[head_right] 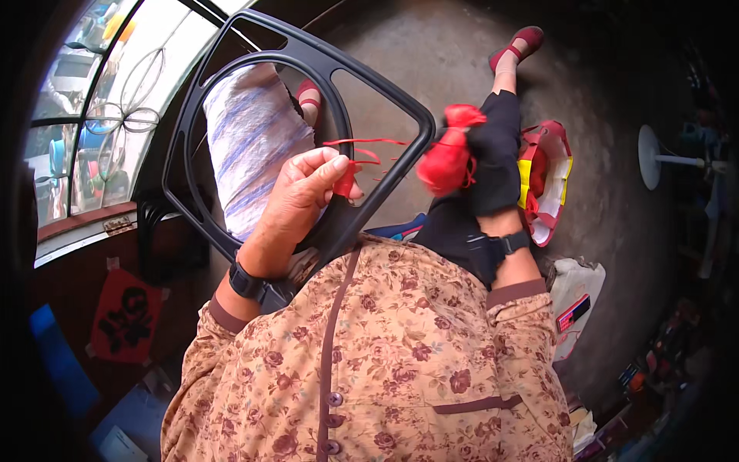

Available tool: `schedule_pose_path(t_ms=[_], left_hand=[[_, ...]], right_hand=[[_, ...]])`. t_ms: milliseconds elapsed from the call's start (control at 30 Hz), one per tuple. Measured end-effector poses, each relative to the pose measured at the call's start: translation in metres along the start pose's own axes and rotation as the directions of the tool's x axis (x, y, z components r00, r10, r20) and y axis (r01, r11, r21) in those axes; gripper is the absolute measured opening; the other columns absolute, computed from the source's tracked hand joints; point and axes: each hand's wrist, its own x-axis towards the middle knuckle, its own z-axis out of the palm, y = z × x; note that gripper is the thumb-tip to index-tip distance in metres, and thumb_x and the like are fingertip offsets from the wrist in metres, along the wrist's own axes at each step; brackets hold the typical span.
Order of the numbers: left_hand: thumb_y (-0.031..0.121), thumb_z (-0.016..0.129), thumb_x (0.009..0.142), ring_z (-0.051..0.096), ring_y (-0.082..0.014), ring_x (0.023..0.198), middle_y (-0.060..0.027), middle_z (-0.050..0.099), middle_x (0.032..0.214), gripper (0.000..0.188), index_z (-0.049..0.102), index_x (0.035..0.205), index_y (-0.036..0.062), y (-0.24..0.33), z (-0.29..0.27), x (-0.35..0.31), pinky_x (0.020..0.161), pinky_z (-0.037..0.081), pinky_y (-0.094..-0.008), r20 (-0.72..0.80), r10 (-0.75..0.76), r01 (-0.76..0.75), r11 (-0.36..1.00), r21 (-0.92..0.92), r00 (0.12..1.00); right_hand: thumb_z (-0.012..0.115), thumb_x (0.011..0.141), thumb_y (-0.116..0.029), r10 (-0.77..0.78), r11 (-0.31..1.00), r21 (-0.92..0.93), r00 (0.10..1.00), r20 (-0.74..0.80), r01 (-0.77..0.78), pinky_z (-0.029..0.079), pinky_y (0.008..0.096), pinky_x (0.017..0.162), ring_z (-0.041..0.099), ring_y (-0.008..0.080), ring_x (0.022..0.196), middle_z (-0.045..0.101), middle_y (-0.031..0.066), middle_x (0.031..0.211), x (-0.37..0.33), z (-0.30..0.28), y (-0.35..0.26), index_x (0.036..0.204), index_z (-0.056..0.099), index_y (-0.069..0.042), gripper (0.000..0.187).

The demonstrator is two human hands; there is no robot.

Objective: The person is wrapping a red cord around the rim of a black plastic frame.

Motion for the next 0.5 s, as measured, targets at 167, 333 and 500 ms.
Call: schedule_pose_path(t_ms=[167, 333, 500], left_hand=[[0.021, 0.058, 0.090, 0.063, -0.0100, 0.061, -0.0059, 0.064, 0.070, 0.018, 0.059, 0.092, 0.0032, -0.005, 0.000, 0.014, 0.054, 0.053, -0.0211, -0.053, 0.006, -0.009, 0.999, -0.040, 0.999], [0.021, 0.057, 0.091, 0.065, -0.0111, 0.063, -0.0062, 0.064, 0.071, 0.016, 0.058, 0.093, 0.0044, -0.003, -0.001, 0.013, 0.054, 0.054, -0.0225, -0.059, -0.001, -0.002, 0.999, -0.043, 0.998], [0.020, 0.057, 0.091, 0.066, -0.0141, 0.065, -0.0048, 0.063, 0.074, 0.014, 0.054, 0.094, 0.0070, -0.003, 0.001, 0.016, 0.055, 0.055, -0.0246, -0.051, 0.043, -0.051, 0.982, -0.181, 0.998]], right_hand=[[0.047, 0.094, -0.024, -0.359, 0.916, -0.258, 0.914, -0.189, 0.306, 0.047, 0.0277, 0.074, 0.056, 0.0159, 0.077, 0.056, 0.0042, 0.088, -0.032, -0.055, -0.041, 0.109, 0.051, -0.003, 0.026], [0.040, 0.096, -0.021, -0.175, 0.952, 0.237, 0.980, -0.098, 0.194, 0.036, 0.0217, 0.056, 0.040, 0.0052, 0.058, 0.038, -0.0038, 0.070, -0.062, -0.126, -0.060, 0.103, 0.048, -0.005, 0.020], [0.046, 0.095, -0.030, -0.008, 0.994, 0.109, 0.996, -0.088, 0.018, 0.040, 0.0261, 0.063, 0.047, 0.0105, 0.068, 0.050, 0.0010, 0.080, -0.058, -0.124, -0.058, 0.109, 0.048, -0.005, 0.030]])
